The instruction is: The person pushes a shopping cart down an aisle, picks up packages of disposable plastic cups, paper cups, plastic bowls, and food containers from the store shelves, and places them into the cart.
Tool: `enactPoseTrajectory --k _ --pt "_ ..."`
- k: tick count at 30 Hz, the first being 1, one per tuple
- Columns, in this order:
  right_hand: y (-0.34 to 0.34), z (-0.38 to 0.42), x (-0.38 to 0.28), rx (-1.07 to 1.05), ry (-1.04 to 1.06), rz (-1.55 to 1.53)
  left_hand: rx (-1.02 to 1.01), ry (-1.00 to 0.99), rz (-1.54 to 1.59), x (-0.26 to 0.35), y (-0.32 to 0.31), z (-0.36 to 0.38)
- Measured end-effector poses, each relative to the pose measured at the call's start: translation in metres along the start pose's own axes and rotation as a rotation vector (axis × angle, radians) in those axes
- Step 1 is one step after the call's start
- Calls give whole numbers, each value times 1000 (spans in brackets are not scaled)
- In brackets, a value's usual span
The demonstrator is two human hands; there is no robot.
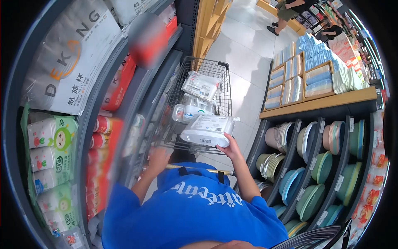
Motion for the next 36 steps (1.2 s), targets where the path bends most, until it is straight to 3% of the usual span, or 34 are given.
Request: enactPoseTrajectory --k 3,7,10,11,14,16,18,20,23,26,29,32,36 --pt "-31 -28 -17 49 42 11 47 34 -38 -4 -1 10" --pt "-56 -83 -44 -12 275 91 68 126 19 -2 -7 7" --pt "-50 -117 -46 202 236 176 93 150 30 -1 -3 7" --pt "-47 -122 -40 168 233 196 102 144 37 1 0 7" --pt "-42 -109 -16 11 203 500 125 150 44 2 -1 7" --pt "-20 -103 7 -4 290 872 132 164 40 2 -6 8" --pt "1 -79 30 36 538 1094 106 193 41 7 -9 9" --pt "26 -52 54 70 556 1005 48 236 42 15 -7 8" --pt "32 16 61 142 831 1204 -46 299 19 20 -14 4" --pt "51 34 69 187 1005 1214 26 280 -41 16 -29 -5" --pt "68 34 75 325 886 1165 -160 376 -23 22 -28 -15" --pt "76 34 74 434 825 1135 -397 284 27 27 -25 -19" --pt "71 41 78 471 690 1201 -577 283 -151 -28 -95 -35"
Point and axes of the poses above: each hand's wrist, its own z-axis away from the middle knuckle, its own y-axis out of the back of the hand, x = y × z, the point moved 2 cm from there along -z, towards the middle knuckle, and after that the axes turned 4 degrees about -y, right-handed, at the moved point
